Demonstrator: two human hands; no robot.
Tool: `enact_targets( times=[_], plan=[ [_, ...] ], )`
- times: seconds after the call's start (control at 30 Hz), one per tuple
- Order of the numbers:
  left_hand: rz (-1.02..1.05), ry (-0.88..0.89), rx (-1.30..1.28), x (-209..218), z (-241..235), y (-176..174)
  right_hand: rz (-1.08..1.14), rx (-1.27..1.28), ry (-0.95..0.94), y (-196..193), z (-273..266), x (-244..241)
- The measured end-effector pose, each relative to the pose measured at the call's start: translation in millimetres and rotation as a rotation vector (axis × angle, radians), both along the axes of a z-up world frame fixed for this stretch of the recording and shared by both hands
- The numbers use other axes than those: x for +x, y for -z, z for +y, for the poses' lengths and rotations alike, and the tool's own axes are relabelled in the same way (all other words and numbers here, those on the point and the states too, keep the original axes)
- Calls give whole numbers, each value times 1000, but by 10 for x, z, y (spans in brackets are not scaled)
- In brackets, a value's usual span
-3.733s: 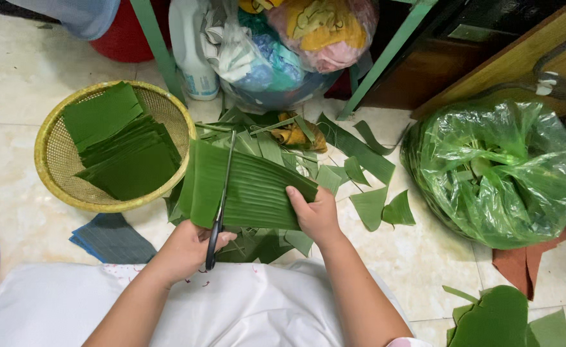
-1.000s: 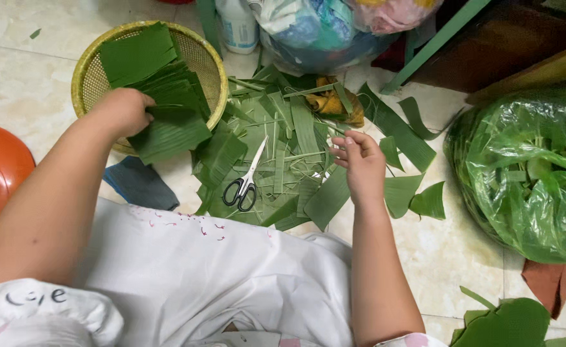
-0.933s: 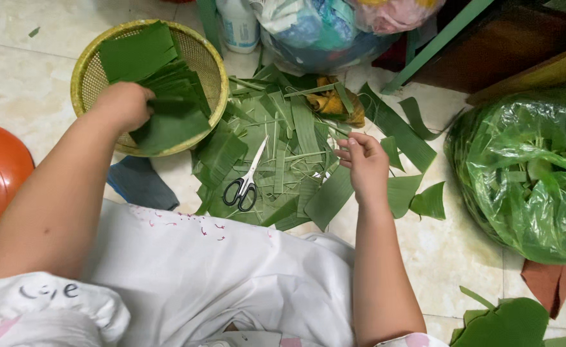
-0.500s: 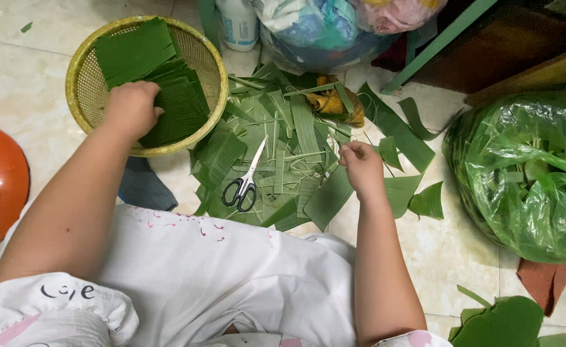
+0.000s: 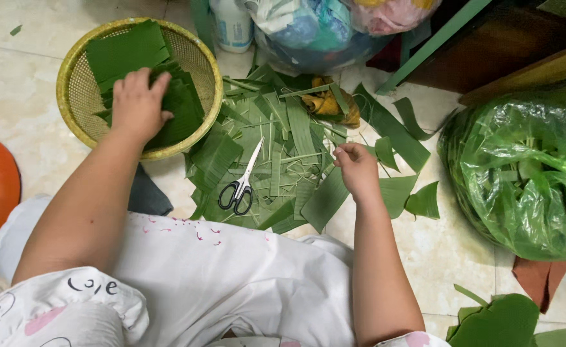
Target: The person sits on the floor and uses scissors to cut large green banana leaves into smaller rectangular pieces. They fold the leaves, trim the edges, and place the cut pieces into a yellow basket while discarding scraps onto the floor.
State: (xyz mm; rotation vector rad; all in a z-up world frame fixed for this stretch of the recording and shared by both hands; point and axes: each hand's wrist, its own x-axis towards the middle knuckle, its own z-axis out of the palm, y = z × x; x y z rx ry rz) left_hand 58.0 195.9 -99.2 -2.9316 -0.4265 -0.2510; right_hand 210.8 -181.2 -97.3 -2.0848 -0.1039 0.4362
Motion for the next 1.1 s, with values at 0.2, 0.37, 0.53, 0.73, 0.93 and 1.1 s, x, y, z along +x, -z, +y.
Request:
enact_targets(
  times=[0.2,0.37,0.53,0.73,0.93,1.1],
  plan=[
    [52,-129,-123,7,8,10,-9,-57,17,-173,-49,-14],
    [123,-55,-155,-21,108,-51,18,-10,92,-130,-134,51],
    [170,-120,-233,-62,-12,-117,31,3,117,-103,-138,66],
    [-30,58,289,-17,252,464,26,7,108,59,-162,129],
    [233,-93,147,52,87,97,226,-24,207,-163,-149,119],
    [215,-212,-396,-11,-159,-581,234,-186,301,71,-246,224]
  ],
)
